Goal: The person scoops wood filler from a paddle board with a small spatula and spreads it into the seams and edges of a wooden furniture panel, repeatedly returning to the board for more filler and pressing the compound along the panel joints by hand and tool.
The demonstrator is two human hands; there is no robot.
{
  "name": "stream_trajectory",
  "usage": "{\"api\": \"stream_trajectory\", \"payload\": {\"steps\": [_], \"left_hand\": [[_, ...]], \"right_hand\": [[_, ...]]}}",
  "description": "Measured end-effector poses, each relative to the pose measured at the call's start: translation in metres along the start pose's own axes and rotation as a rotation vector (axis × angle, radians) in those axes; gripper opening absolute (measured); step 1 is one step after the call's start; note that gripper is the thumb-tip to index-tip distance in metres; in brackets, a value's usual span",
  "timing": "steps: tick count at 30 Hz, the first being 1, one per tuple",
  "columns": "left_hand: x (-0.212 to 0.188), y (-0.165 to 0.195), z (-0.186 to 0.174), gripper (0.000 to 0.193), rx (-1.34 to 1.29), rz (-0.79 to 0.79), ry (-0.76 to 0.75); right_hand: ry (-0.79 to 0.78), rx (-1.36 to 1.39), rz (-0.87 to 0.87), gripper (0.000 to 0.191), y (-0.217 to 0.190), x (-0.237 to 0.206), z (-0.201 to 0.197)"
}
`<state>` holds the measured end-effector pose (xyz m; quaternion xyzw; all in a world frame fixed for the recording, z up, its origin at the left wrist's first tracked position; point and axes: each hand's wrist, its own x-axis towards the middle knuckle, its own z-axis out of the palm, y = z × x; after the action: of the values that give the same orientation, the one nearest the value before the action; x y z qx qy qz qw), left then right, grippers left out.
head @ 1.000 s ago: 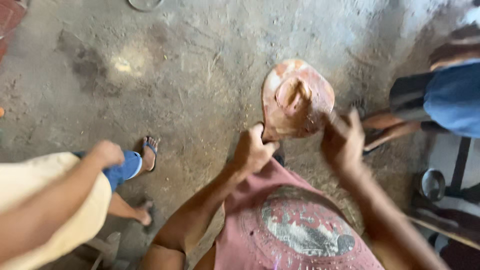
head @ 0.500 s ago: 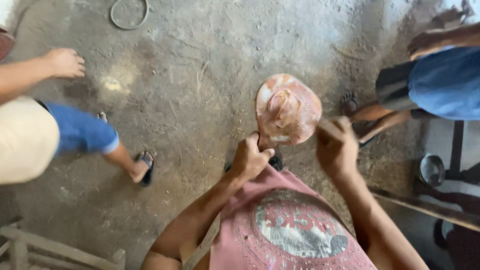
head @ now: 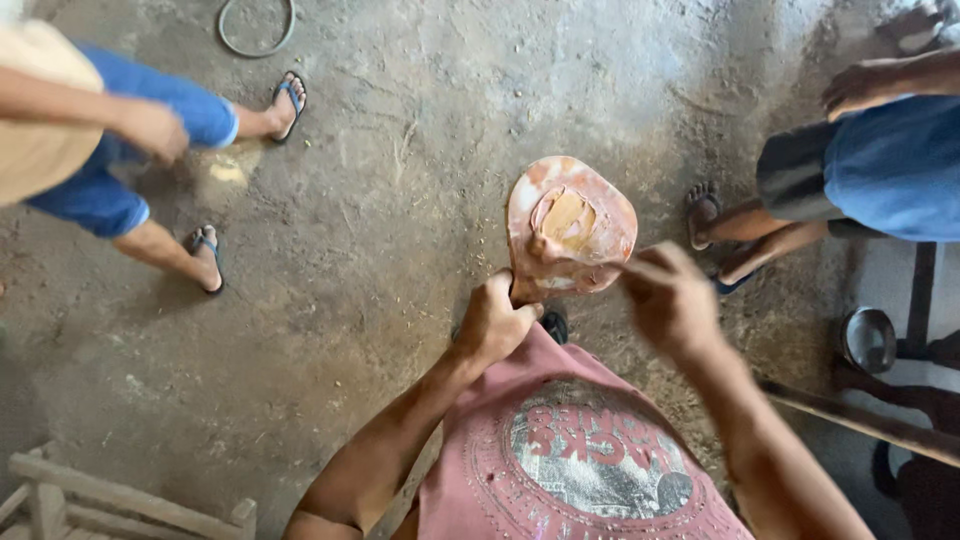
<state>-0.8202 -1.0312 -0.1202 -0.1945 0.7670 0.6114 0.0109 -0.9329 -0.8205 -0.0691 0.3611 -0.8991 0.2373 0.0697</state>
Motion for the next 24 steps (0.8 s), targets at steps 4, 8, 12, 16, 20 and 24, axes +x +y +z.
{"api": "stream_trajectory", "payload": {"steps": [4,8,12,16,20,24], "left_hand": [[0.001,-0.001,-0.001,0.031,0.039,-0.024,-0.022],[0.0,-0.004,0.001,0.031,0.086,-0.043,-0.011],[0.0,-0.003,0.001,0.028,0.07,-0.054,-0.018],[0.002,0.004,-0.004,0.026,0.029,-0.027,0.023],[-0.005,0.012,-0.008,0.024,-0.02,-0.144,-0.066],[-0.008,0.016,-0.001,0.026,-0.052,-0.061,0.0]], "right_hand": [[0.097,-0.043,0.032,0.04,-0.002,0.013,-0.005],[-0.043,0.013,-0.084,0.027,-0.006,0.021,-0.014],[-0.023,-0.048,-0.053,0.029,-0.014,0.017,-0.021],[-0.02,-0.095,-0.226,0.035,-0.012,0.012,-0.018],[0.051,-0.078,-0.112,0.022,0.003,0.015,-0.015],[0.19,-0.048,-0.003,0.024,-0.004,0.0,0.001]]}}
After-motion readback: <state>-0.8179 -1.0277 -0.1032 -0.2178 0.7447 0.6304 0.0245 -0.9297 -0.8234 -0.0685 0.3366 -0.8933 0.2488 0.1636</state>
